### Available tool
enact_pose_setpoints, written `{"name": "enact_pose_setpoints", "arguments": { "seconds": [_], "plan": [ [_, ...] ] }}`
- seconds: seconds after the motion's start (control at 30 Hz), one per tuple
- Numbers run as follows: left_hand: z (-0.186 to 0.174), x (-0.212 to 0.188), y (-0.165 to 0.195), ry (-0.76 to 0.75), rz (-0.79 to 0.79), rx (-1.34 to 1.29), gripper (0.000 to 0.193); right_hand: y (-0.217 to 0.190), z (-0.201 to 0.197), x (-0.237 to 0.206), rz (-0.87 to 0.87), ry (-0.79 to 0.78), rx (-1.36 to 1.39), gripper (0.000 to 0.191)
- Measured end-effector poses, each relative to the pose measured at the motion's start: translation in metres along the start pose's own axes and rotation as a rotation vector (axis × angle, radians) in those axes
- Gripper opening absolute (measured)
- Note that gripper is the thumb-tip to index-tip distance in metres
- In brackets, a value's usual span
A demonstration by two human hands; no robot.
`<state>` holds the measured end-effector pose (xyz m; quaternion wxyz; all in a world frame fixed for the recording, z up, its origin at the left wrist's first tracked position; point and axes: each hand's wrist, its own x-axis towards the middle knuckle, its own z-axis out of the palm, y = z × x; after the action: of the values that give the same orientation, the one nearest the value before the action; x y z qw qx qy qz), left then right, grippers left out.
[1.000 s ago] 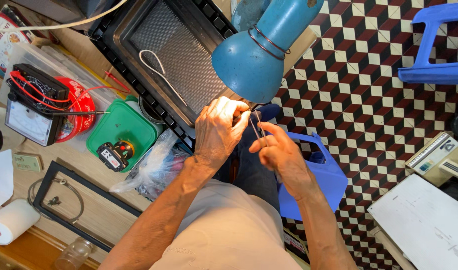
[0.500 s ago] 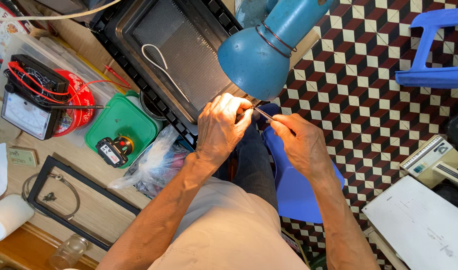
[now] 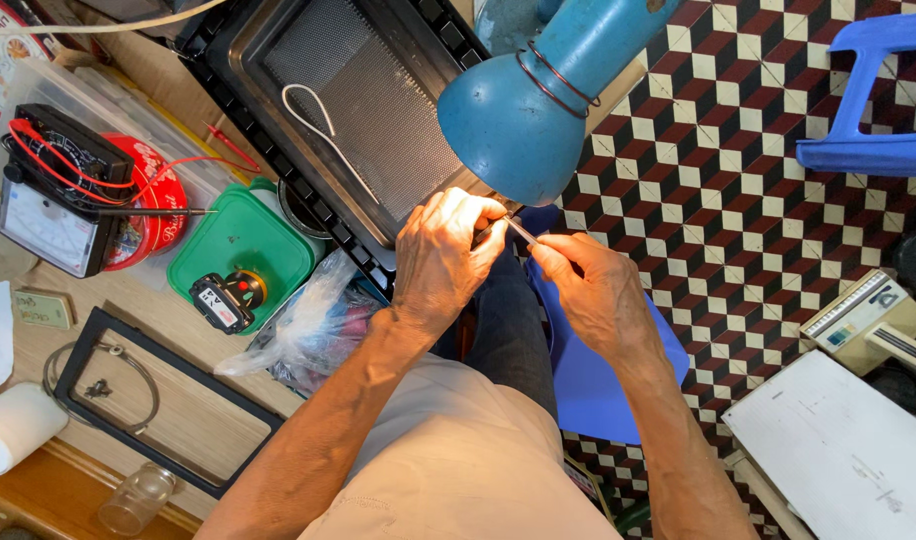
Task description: The person uses a metal tool to adjust a small component inside the open door of a microwave oven. They then close the door, reposition the microwave, and open it again to continue working on the door hinge area.
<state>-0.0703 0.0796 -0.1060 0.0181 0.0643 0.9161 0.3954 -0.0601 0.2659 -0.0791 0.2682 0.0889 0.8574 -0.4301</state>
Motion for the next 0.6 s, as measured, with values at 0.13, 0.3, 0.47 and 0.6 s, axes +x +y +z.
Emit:
{"name": "enact_pose_setpoints", "arguments": {
  "seconds": [0.13,0.3,0.47,0.6],
  "plan": [
    [0.002,0.000,0.000,0.015,0.001,-0.010,0.013,0.001,0.003,-0.003,0.093,0.012,0.082,0.026],
    [0.002,-0.001,-0.002,0.004,-0.004,-0.013,0.013,0.007,0.013,-0.002,0.224,0.019,0.161,0.026],
    [0.004,-0.001,-0.001,0.004,-0.004,-0.015,0.012,0.007,0.009,0.000,0.068,0.035,0.100,0.027],
    [0.003,0.000,0.000,-0.012,-0.023,-0.015,0.012,0.002,-0.001,0.002,0.180,-0.046,0.046,0.027]
  ]
}}
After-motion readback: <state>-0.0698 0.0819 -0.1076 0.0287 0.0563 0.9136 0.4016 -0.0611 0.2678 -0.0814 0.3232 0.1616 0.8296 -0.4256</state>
